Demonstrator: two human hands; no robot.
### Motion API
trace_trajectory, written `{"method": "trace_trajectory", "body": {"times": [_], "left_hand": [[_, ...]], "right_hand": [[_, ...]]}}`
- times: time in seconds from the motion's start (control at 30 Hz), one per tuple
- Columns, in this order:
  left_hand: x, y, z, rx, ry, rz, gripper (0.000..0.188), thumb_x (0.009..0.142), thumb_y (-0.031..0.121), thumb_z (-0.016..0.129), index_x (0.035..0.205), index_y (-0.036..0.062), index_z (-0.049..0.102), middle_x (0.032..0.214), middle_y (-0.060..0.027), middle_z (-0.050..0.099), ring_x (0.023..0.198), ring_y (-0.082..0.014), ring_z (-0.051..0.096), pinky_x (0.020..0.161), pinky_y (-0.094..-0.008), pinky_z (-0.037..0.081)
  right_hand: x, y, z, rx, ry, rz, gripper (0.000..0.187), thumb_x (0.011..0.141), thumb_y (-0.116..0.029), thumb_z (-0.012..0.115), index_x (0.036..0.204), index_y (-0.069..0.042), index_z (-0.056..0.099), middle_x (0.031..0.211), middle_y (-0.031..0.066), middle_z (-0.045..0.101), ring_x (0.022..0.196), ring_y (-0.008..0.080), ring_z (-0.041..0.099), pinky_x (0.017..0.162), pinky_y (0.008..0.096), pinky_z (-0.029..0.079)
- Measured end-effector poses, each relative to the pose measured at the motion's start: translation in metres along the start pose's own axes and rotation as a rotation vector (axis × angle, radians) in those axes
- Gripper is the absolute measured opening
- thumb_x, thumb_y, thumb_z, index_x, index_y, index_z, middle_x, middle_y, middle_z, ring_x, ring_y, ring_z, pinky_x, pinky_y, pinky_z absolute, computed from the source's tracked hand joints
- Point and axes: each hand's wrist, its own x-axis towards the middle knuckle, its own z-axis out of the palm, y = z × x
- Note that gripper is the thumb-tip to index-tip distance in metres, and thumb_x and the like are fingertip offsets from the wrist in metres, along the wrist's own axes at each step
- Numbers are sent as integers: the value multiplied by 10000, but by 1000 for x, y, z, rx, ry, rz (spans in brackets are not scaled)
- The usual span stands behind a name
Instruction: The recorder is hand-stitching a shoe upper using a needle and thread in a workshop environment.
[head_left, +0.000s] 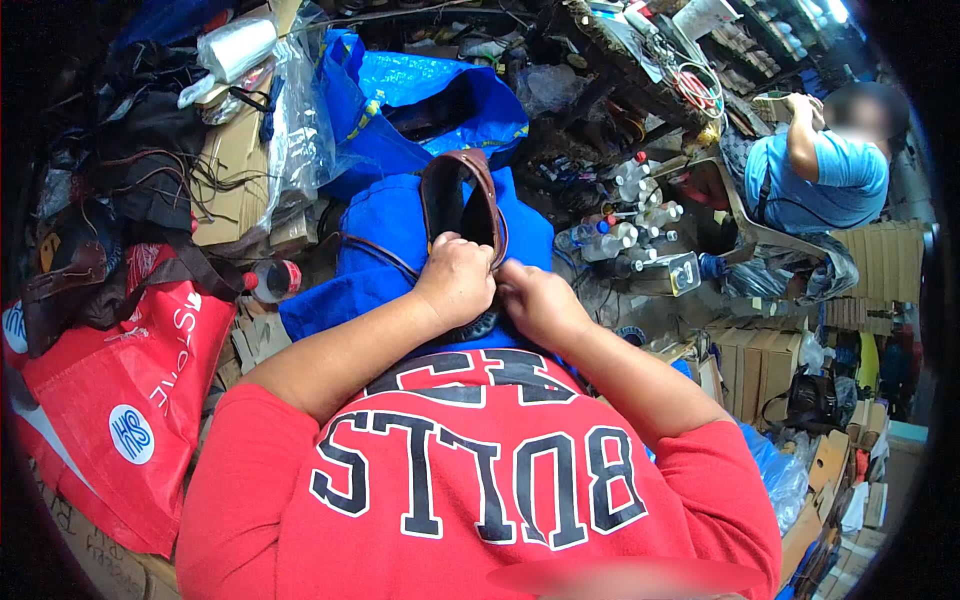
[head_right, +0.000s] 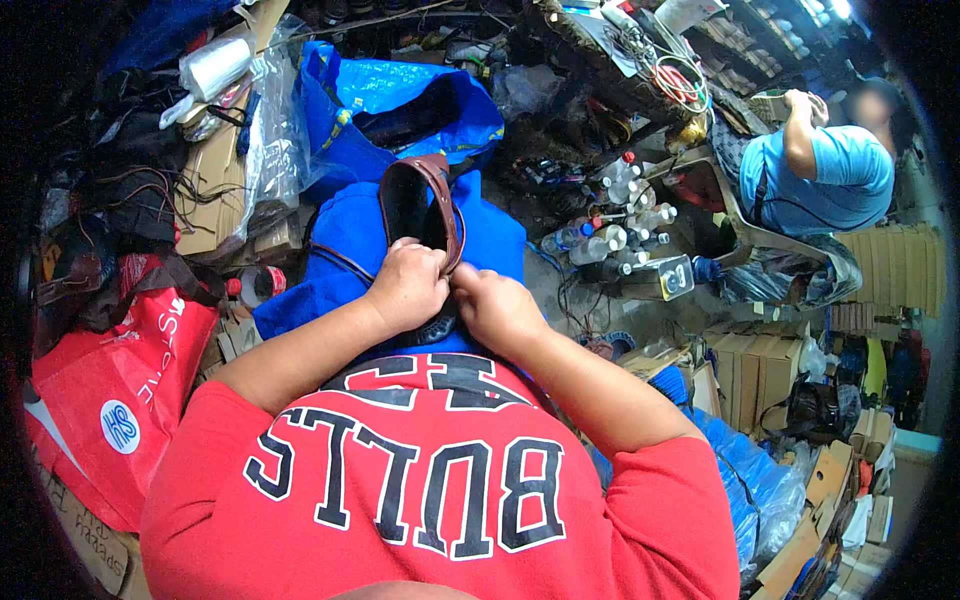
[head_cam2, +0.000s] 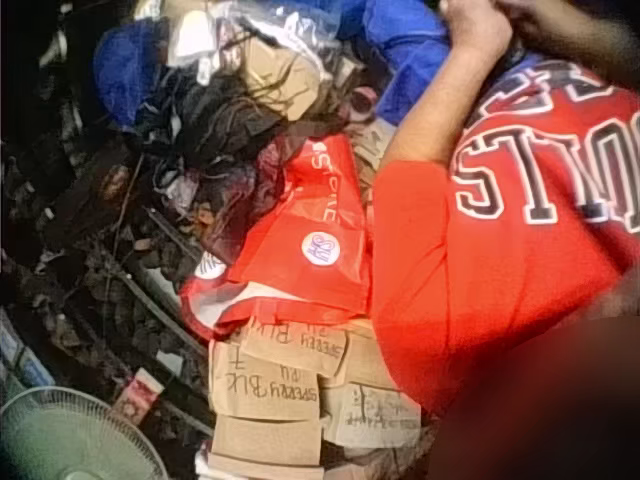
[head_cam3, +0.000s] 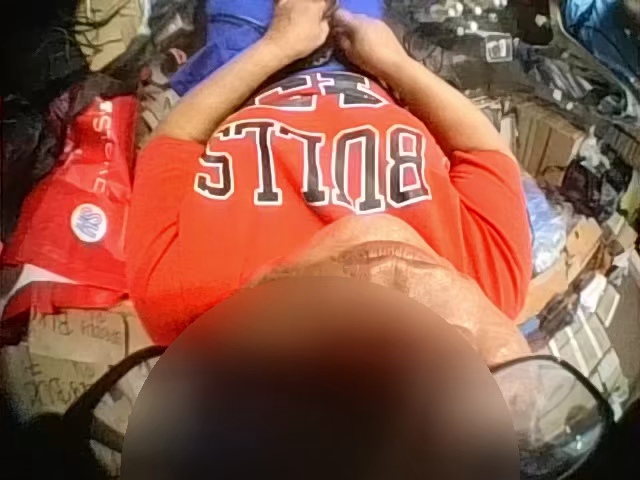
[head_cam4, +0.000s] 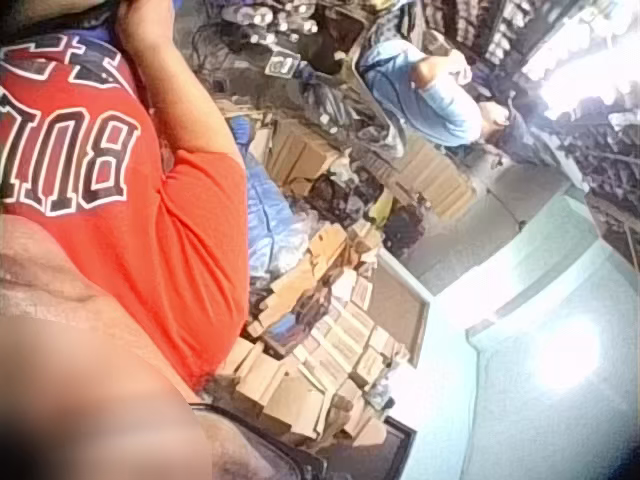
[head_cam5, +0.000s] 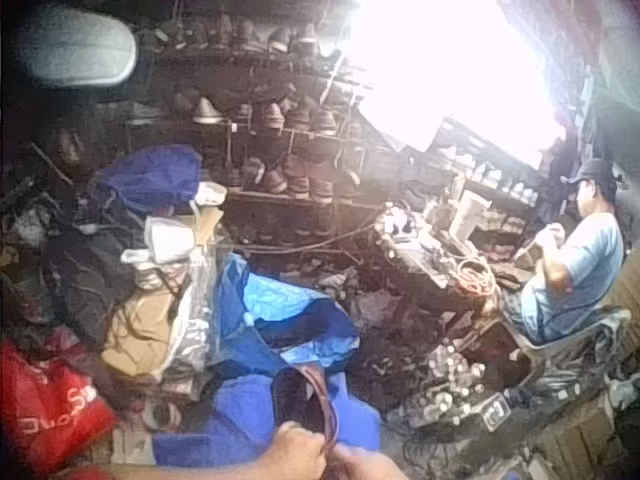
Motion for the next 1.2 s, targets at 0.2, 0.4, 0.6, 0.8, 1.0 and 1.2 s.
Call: {"method": "trace_trajectory", "body": {"times": [0.2,0.4,0.6,0.8,1.0,1.2], "left_hand": [[1,-16,2,-166,-74,-90,148,745,189,617,766,43,609,740,-167,625,788,-361,599,807,-467,423],[4,-13,-4,-192,-156,-120,204,776,258,628,816,58,631,753,-149,638,801,-325,620,790,-444,420],[9,-11,-5,-277,-190,-87,221,762,271,632,795,52,638,754,-168,639,787,-342,622,750,-451,439],[12,-24,-6,-318,-194,-162,189,763,237,616,810,57,649,788,-162,654,802,-337,627,782,-441,445],[17,-22,-11,-486,-270,-130,245,720,276,621,828,56,639,774,-166,646,815,-337,621,798,-442,440],[20,-25,-18,-446,-292,-116,300,736,347,636,865,77,653,762,-156,638,806,-332,601,827,-429,408]], "right_hand": [[-4,-5,-15,-103,-124,58,211,855,-177,535,1051,-100,530,859,182,598,801,390,599,691,469,476],[-17,2,-26,775,-278,503,236,938,-212,517,1128,-72,504,725,49,530,624,104,503,545,247,430],[-34,-5,-35,216,-88,179,224,927,-192,523,1115,-69,529,764,44,563,627,91,525,549,241,430],[-50,10,-119,694,-144,672,370,872,-162,562,1228,-95,487,848,56,582,720,137,536,662,303,457],[91,83,-216,4,529,42,425,803,-161,626,1214,-84,553,1023,100,636,911,184,593,819,314,464],[229,136,-275,-555,618,137,309,778,-203,651,1087,-198,649,1096,111,618,1023,296,589,891,375,456]]}}
